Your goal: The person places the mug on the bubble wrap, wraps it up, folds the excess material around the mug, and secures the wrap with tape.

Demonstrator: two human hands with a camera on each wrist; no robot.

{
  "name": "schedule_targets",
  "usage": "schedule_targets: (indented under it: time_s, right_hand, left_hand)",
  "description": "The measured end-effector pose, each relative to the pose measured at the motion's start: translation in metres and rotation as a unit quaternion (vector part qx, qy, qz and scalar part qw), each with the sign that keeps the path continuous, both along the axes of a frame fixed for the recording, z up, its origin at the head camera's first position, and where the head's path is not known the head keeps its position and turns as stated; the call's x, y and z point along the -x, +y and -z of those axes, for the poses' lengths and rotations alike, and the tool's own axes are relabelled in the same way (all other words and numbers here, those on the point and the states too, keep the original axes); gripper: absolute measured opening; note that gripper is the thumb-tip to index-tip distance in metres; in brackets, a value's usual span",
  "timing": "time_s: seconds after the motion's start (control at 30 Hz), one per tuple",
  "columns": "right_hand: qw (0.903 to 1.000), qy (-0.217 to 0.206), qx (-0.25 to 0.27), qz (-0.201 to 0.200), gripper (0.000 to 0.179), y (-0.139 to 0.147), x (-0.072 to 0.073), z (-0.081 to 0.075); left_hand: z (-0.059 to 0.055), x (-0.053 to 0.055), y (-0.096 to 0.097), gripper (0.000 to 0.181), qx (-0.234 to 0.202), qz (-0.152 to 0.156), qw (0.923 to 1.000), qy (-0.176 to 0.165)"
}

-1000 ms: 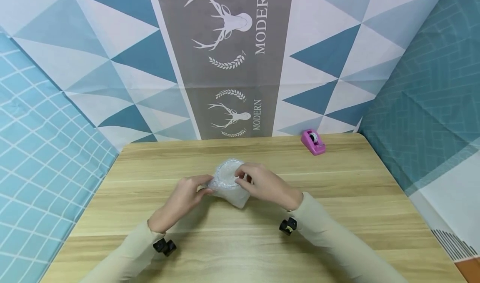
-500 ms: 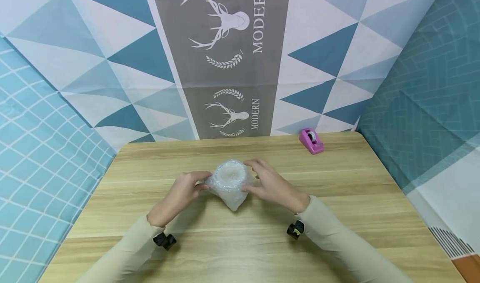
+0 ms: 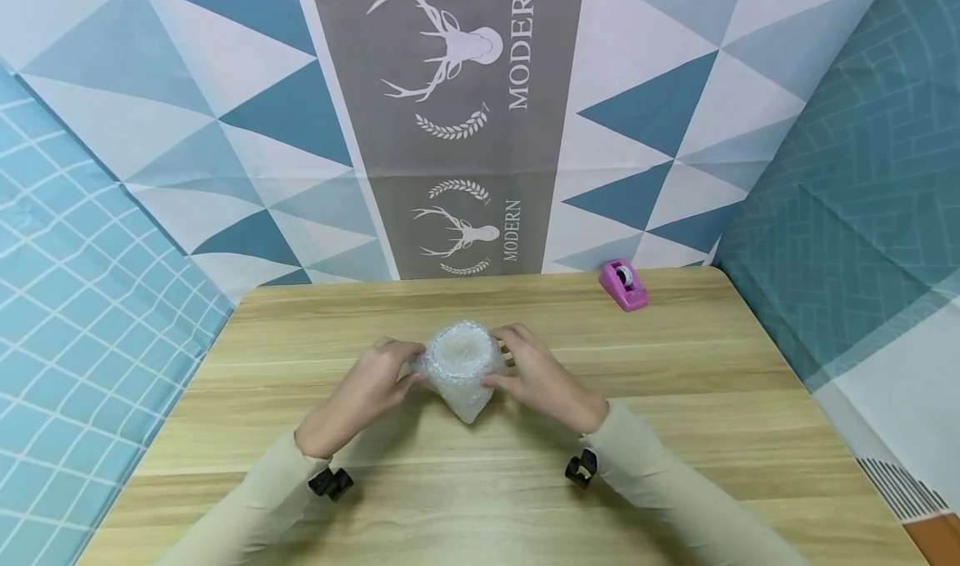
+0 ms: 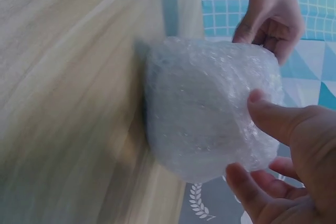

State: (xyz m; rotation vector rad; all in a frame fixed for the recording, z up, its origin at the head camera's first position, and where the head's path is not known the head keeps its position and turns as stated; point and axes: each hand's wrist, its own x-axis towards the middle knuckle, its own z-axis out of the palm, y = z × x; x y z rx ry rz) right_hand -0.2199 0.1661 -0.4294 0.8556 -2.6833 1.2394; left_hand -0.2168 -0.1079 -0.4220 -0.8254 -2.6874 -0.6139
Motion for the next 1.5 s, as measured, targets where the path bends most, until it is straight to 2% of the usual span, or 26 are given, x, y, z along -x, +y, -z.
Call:
schedule_targets:
  time_s: [0.13,0.33,0.6,0.7,0.9,1.03,1.17,1.33,1.5]
  right_hand:
    - [0.9999,-0.004,0.01,0.007,0.068,0.0,-0.001,0.002]
    - [0.9998,0.004,0.006,0.02,0.066,-0.001,-0.001,0.003]
    - [0.9998,0.007,0.003,0.018,0.059,-0.008,0.003,0.002]
    - [0.9998,0.006,0.004,0.02,0.058,-0.011,0.004,0.0]
    - [0.9998,0.006,-0.004,0.02,0.056,-0.014,0.005,-0.005]
    - [0.9999,-0.004,0.0,0.017,0.053,-0.013,0.004,-0.004]
    - [0.9998,-0.006,0.006,0.02,0.051,-0.011,0.004,0.003]
    - [0.9999,0.008,0.005,0.014,0.051,-0.015,0.012,0.007]
    - [0.9999,0.007,0.011,0.006,0.05,-0.024,0.022,0.008]
  left_hand:
    - [0.002,0.0,0.001,0.038,0.015,0.001,0.9995,0.026]
    - [0.006,0.001,0.002,0.03,0.045,0.01,0.9955,0.083]
    - [0.013,-0.003,0.001,0.018,0.078,-0.015,0.9873,0.137]
    - [0.013,-0.002,0.0,0.018,0.07,-0.021,0.9887,0.131]
    - [0.013,-0.002,-0.003,0.018,0.05,-0.026,0.9942,0.091]
    - [0.013,-0.002,-0.003,0.02,0.043,-0.018,0.9945,0.094]
    - [0.014,-0.001,-0.003,0.024,0.044,-0.011,0.9929,0.11]
    - [0.011,0.002,-0.006,0.029,0.025,-0.028,0.9929,0.113]
    - [0.008,0.006,-0.012,0.029,0.018,-0.049,0.9946,0.089]
